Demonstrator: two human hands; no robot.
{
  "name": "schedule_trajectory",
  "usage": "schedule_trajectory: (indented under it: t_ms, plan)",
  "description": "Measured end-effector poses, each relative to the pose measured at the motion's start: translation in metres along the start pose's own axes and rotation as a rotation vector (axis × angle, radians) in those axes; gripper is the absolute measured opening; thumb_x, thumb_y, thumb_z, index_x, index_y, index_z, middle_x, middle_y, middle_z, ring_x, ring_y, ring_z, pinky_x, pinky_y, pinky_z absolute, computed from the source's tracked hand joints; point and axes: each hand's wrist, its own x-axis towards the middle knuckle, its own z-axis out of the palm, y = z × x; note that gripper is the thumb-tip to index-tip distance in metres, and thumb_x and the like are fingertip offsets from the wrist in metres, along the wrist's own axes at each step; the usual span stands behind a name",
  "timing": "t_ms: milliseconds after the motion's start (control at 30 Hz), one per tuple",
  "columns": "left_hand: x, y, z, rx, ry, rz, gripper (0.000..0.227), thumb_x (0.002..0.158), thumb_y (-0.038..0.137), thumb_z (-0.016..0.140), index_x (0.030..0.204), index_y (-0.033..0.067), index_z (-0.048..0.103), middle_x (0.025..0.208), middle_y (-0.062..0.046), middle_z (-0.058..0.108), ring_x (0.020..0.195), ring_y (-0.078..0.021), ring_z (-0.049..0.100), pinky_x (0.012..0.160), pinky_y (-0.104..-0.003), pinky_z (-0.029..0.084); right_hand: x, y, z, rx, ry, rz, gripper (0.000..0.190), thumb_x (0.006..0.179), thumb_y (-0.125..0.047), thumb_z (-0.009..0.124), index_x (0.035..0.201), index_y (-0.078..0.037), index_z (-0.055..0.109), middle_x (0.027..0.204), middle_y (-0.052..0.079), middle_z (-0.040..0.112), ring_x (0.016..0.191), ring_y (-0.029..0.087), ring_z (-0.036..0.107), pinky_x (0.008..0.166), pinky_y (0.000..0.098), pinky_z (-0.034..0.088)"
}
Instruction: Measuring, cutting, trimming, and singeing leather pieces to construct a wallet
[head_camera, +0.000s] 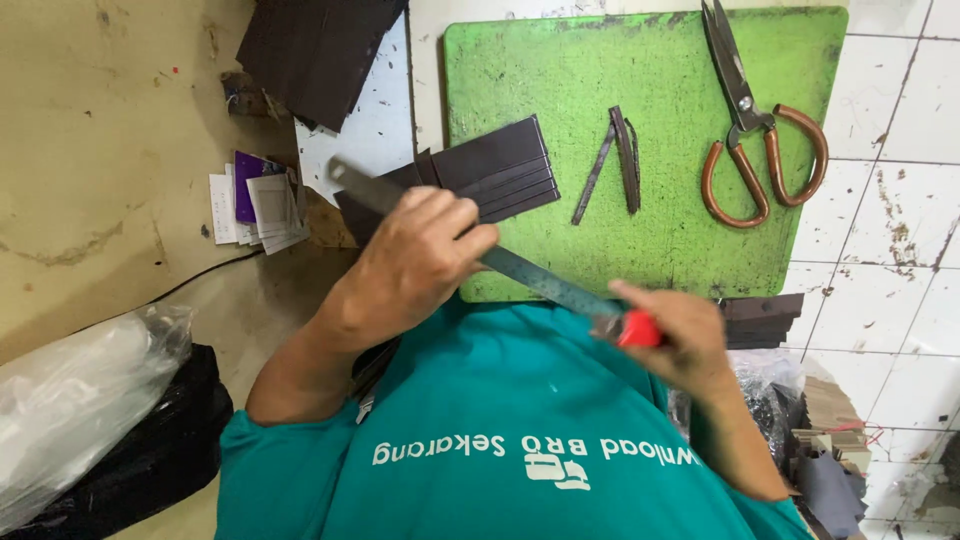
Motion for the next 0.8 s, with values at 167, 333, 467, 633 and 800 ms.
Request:
schedule_trajectory:
  t_ms: [167,333,467,633,800]
  plan:
    - [-0.02,-0.001,-0.023,-0.195,0.029,-0.278,0.04,0.082,0.037,0.086,0.104,0.0131,0.062,0.084,-0.006,0.061,0.077,-0.0318,0.068,0.068,-0.046,0.054,0.021,0.005,-0.02,0.108,0.363,0.066,0.044,0.089,-0.022,0.082,0.111,0.008,0.059,0.089,0.021,0.069,0.079,0.034,0.069,0.085,0.0459,0.055]
    - [0.015,0.028,0.003,-0.887,0.432,-0.525,0.025,0.097,0.015,0.076,0.115,0.0084,0.06,0.088,-0.011,0.071,0.083,-0.0213,0.075,0.073,-0.035,0.059,0.043,-0.027,0.022,0.158,0.379,0.042,0.055,0.082,-0.022,0.088,0.12,0.012,0.067,0.087,0.021,0.071,0.076,0.032,0.072,0.075,0.0407,0.056]
    - [0.065,0.069,0.028,-1.46,0.612,-0.366,0.015,0.105,0.012,0.062,0.116,0.0072,0.053,0.093,-0.011,0.071,0.086,-0.0184,0.074,0.08,-0.034,0.061,0.05,-0.039,0.037,0.131,0.327,0.0,0.061,0.072,-0.024,0.095,0.117,0.01,0.07,0.103,0.021,0.071,0.092,0.038,0.071,0.086,0.0455,0.055]
    - [0.062,0.08,0.049,-1.525,0.442,-0.421,0.018,0.098,0.015,0.074,0.113,0.0104,0.065,0.094,-0.003,0.075,0.095,-0.0079,0.071,0.087,-0.029,0.06,0.01,-0.028,0.015,-0.042,0.308,0.029,0.062,0.073,-0.006,0.093,0.13,0.008,0.071,0.085,0.019,0.069,0.075,0.04,0.07,0.073,0.043,0.055]
    - [0.037,0.0,0.03,-0.242,0.352,-0.226,0.032,0.102,0.02,0.068,0.13,0.0049,0.063,0.121,-0.017,0.063,0.115,-0.034,0.06,0.101,-0.049,0.048,-0.108,0.025,0.029,-0.063,0.067,0.144,0.086,0.068,-0.016,0.086,0.145,0.007,0.057,0.093,0.024,0.072,0.083,0.045,0.071,0.062,0.0551,0.053]
